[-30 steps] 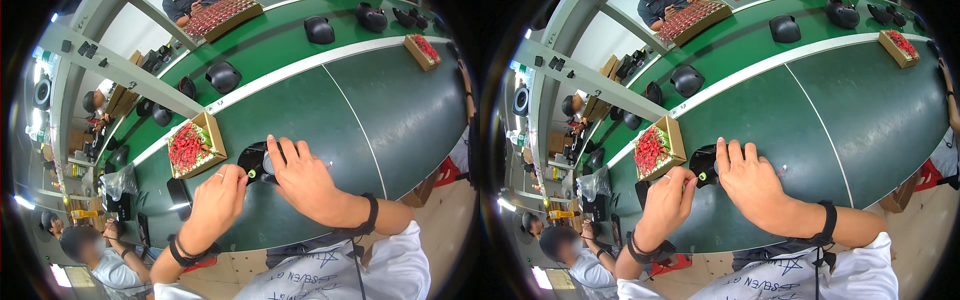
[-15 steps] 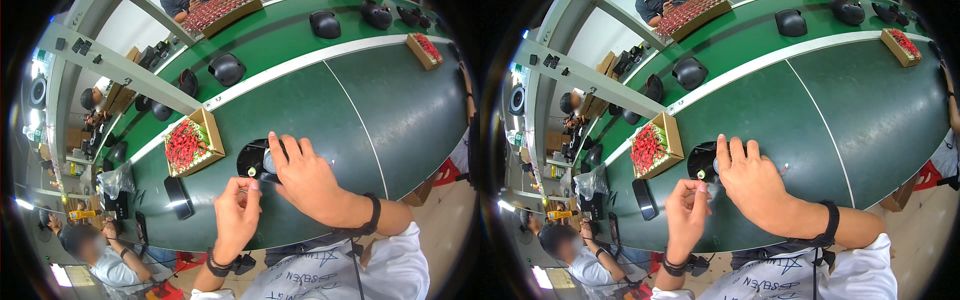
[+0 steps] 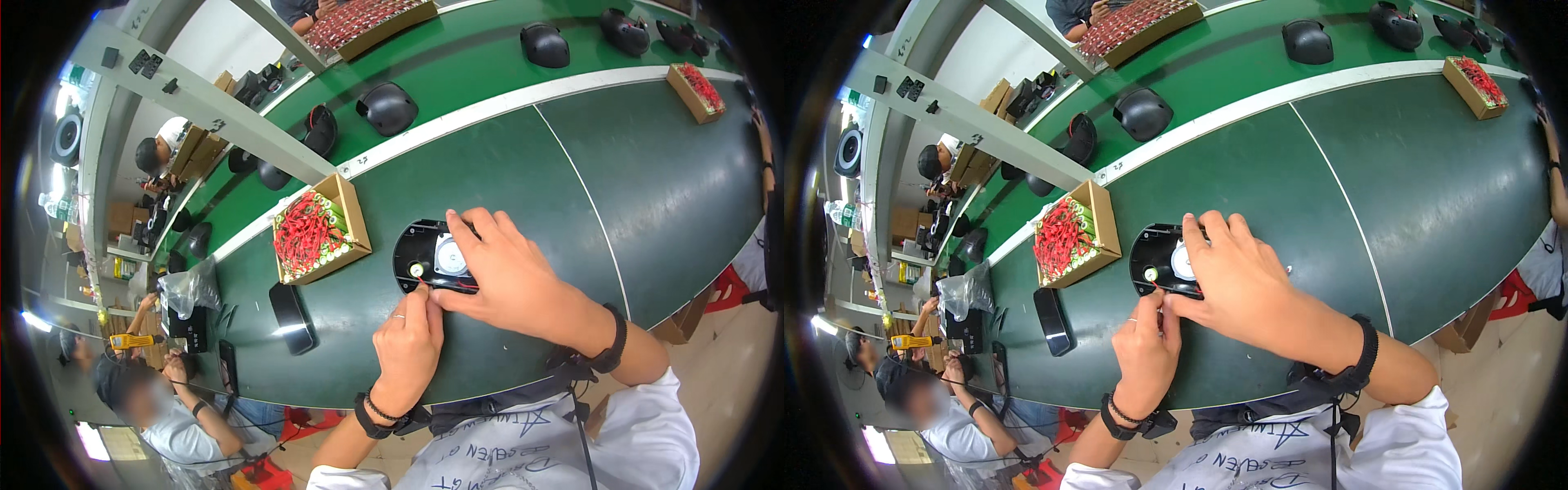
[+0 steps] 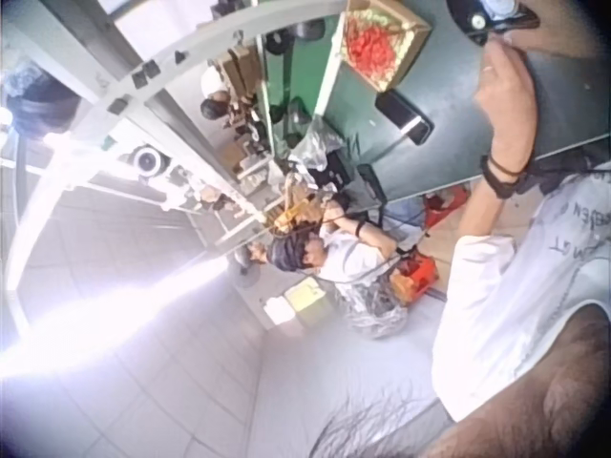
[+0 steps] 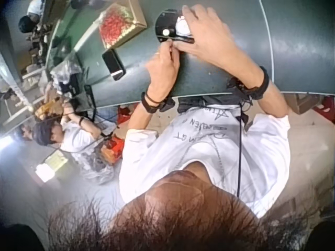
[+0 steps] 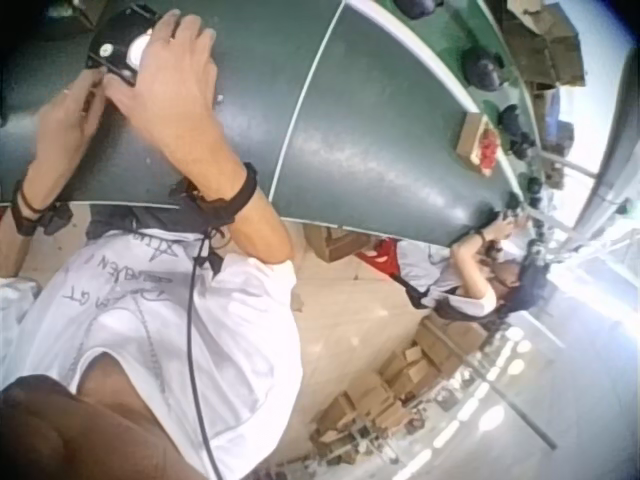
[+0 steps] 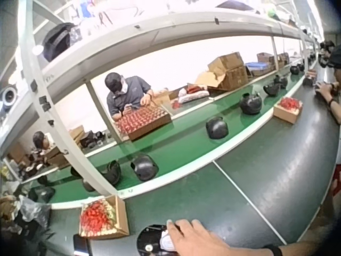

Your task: Assembling electronic components, including inserting batteries and closing plastic housings, on a factory assembly line.

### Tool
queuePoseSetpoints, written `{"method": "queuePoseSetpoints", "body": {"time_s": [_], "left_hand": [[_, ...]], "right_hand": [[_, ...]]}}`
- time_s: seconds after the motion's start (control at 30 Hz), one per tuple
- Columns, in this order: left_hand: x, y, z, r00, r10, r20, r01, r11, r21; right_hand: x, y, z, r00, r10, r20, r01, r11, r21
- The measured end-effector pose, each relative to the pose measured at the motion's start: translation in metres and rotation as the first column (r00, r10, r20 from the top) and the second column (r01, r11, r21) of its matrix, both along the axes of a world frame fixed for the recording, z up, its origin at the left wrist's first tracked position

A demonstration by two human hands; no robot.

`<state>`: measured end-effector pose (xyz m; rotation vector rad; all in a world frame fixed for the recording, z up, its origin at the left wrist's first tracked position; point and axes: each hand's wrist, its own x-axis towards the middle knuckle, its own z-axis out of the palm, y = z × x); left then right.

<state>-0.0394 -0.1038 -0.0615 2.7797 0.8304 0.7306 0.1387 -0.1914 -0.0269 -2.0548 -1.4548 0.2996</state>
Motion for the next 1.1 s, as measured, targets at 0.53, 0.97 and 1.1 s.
{"method": "queuePoseSetpoints", "body": {"time_s": [0.53,0.97,1.1], "left_hand": [[-0.016,0.012,0.0,0.965,-0.256,0.057,0.258,0.966,-0.026],[0.051,0.082,-0.004,0.792,-0.223,0.568,0.61,0.289,-0.738],[0.055,0.07,-0.007,0.772,-0.202,0.603,0.627,0.393,-0.672]], "right_hand": [[0.0,0.016,-0.011,0.994,-0.08,-0.079,0.09,0.989,0.121],[0.022,0.019,-0.024,0.973,-0.129,-0.193,0.151,0.983,0.107],[0.036,0.008,-0.023,0.973,-0.052,-0.226,0.108,0.963,0.246]]}}
